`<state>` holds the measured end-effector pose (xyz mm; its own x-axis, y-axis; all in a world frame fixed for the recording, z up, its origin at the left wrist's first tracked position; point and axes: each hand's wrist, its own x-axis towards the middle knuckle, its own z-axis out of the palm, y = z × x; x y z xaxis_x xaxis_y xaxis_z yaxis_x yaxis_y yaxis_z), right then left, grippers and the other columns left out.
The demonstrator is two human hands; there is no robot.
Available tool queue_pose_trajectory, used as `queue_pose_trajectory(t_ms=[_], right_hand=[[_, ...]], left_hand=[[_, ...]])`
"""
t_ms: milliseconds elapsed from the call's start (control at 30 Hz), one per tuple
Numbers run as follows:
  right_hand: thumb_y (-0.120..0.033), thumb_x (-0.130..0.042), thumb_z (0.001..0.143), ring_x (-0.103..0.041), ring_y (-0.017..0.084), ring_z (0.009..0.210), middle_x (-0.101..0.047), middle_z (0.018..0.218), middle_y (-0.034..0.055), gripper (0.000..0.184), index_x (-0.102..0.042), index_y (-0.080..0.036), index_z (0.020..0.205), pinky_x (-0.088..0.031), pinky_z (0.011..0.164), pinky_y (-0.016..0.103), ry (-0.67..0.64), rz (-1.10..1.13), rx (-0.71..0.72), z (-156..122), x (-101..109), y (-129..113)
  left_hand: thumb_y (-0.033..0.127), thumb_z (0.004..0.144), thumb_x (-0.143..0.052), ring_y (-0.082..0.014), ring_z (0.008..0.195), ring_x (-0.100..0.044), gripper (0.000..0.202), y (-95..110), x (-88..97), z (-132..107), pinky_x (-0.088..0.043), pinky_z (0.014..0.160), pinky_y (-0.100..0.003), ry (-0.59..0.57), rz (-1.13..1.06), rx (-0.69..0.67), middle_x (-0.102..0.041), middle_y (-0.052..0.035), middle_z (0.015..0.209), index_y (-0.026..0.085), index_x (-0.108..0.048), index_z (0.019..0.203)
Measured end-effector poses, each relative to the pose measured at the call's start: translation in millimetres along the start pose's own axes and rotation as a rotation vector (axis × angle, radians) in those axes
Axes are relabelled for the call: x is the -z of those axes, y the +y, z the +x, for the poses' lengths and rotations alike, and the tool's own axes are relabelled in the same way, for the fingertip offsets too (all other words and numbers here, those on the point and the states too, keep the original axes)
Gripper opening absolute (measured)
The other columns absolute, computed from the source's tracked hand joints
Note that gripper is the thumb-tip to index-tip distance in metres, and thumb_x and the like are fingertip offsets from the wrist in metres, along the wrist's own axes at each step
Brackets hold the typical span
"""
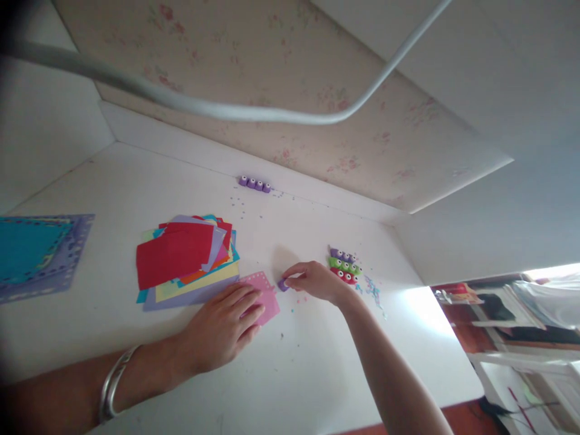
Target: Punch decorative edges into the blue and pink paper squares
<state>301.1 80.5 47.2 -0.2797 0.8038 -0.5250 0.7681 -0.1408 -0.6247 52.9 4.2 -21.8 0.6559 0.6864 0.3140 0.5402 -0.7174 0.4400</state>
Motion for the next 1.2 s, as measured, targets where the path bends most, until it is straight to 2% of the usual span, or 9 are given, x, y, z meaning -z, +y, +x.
queue_pose_trajectory(t_ms=[200, 333, 433, 533, 633, 767, 900, 1100, 1200], right_hand=[[-0.047, -0.058, 0.086, -0.068, 0.017, 0.075, -0.074, 0.098, 0.0061, 0.037, -0.07, -0.024, 0.113, -0.052, 0.067, 0.028, 0.216, -0.127, 0.009, -17.1, -5.1, 5.6], [-0.04, -0.062, 0.083, -0.069, 0.019, 0.082, -0.073, 0.105, 0.0042, 0.026, -0.075, -0.026, 0.101, -0.053, 0.073, 0.03, 0.341, -0.209, 0.077, -26.4, -23.0, 1.6], [-0.038, -0.061, 0.083, -0.069, 0.02, 0.081, -0.076, 0.096, 0.0026, 0.024, -0.076, -0.027, 0.099, -0.054, 0.073, 0.032, 0.343, -0.074, 0.034, -32.2, -18.6, 10.9], [-0.04, -0.067, 0.078, -0.069, 0.022, 0.087, -0.076, 0.096, 0.0035, 0.033, -0.074, -0.025, 0.106, -0.054, 0.079, 0.035, 0.403, 0.21, 0.016, -39.1, 9.3, 37.5], [-0.044, -0.071, 0.072, -0.069, 0.025, 0.089, -0.075, 0.1, 0.0088, 0.05, -0.071, -0.017, 0.114, -0.054, 0.082, 0.04, 0.684, 0.404, 0.011, -46.6, 51.5, 79.4], [-0.042, -0.069, 0.071, -0.068, 0.027, 0.089, -0.075, 0.095, 0.0095, 0.046, -0.073, -0.018, 0.11, -0.052, 0.077, 0.038, 0.994, 0.158, -0.188, -50.9, 100.9, 137.7], [-0.034, -0.065, 0.073, -0.067, 0.026, 0.092, -0.075, 0.098, 0.0064, 0.03, -0.076, -0.025, 0.099, -0.05, 0.078, 0.035, 0.919, -0.136, -0.31, -40.5, 120.6, 166.0], [-0.022, -0.068, 0.066, -0.068, 0.025, 0.087, -0.076, 0.084, 0.0047, 0.014, -0.078, -0.024, 0.076, -0.051, 0.08, 0.034, 0.833, -0.094, -0.324, -18.9, 119.1, 158.0], [-0.027, -0.062, 0.075, -0.069, 0.022, 0.079, -0.076, 0.084, 0.0066, 0.02, -0.078, -0.019, 0.086, -0.054, 0.071, 0.032, 0.789, -0.004, -0.329, -18.2, 118.0, 151.9]], left_hand=[[0.031, 0.095, -0.045, -0.0249, 0.124, -0.047, 0.03, 0.2, 0.9, 1.1, -0.032, 0.112, -0.046, -0.031, 0.005, -0.011, -0.057, -0.0088, 0.128, 0.019, -0.059, 0.119], [0.027, 0.094, -0.046, -0.0251, 0.125, -0.047, 0.029, -0.2, 2.3, 2.7, -0.031, 0.112, -0.048, -0.052, 0.011, -0.023, -0.058, -0.0088, 0.128, 0.019, -0.059, 0.119], [0.022, 0.092, -0.048, -0.0247, 0.126, -0.047, 0.032, -0.9, 3.5, 3.2, -0.034, 0.112, -0.046, -0.085, 0.016, -0.035, -0.057, -0.008, 0.131, 0.02, -0.058, 0.122], [0.018, 0.089, -0.049, -0.024, 0.128, -0.045, 0.036, -1.7, 3.6, 2.8, -0.035, 0.112, -0.044, -0.11, 0.021, -0.043, -0.055, -0.007, 0.134, 0.02, -0.057, 0.124], [0.013, 0.087, -0.048, -0.0238, 0.128, -0.045, 0.039, -2.5, 2.3, 2.3, -0.036, 0.111, -0.044, -0.106, 0.024, -0.051, -0.055, -0.0075, 0.135, 0.019, -0.056, 0.125], [0.012, 0.087, -0.047, -0.0242, 0.129, -0.045, 0.041, -4.2, 0.5, 2.3, -0.038, 0.11, -0.045, -0.097, 0.033, -0.073, -0.054, -0.0081, 0.135, 0.019, -0.056, 0.126], [0.012, 0.087, -0.047, -0.0237, 0.128, -0.046, 0.041, -4.6, 0.4, 3.4, -0.037, 0.111, -0.047, -0.09, 0.049, -0.085, -0.055, -0.0075, 0.134, 0.02, -0.056, 0.126], [0.012, 0.086, -0.048, -0.0243, 0.128, -0.046, 0.041, -3.4, 1.6, 4.9, -0.038, 0.11, -0.048, -0.099, 0.054, -0.068, -0.055, -0.0078, 0.134, 0.021, -0.057, 0.125], [0.012, 0.086, -0.049, -0.0243, 0.127, -0.047, 0.041, -3.4, 2.3, 5.3, -0.037, 0.11, -0.049, -0.098, 0.028, -0.057, -0.056, -0.0075, 0.133, 0.021, -0.058, 0.125]])
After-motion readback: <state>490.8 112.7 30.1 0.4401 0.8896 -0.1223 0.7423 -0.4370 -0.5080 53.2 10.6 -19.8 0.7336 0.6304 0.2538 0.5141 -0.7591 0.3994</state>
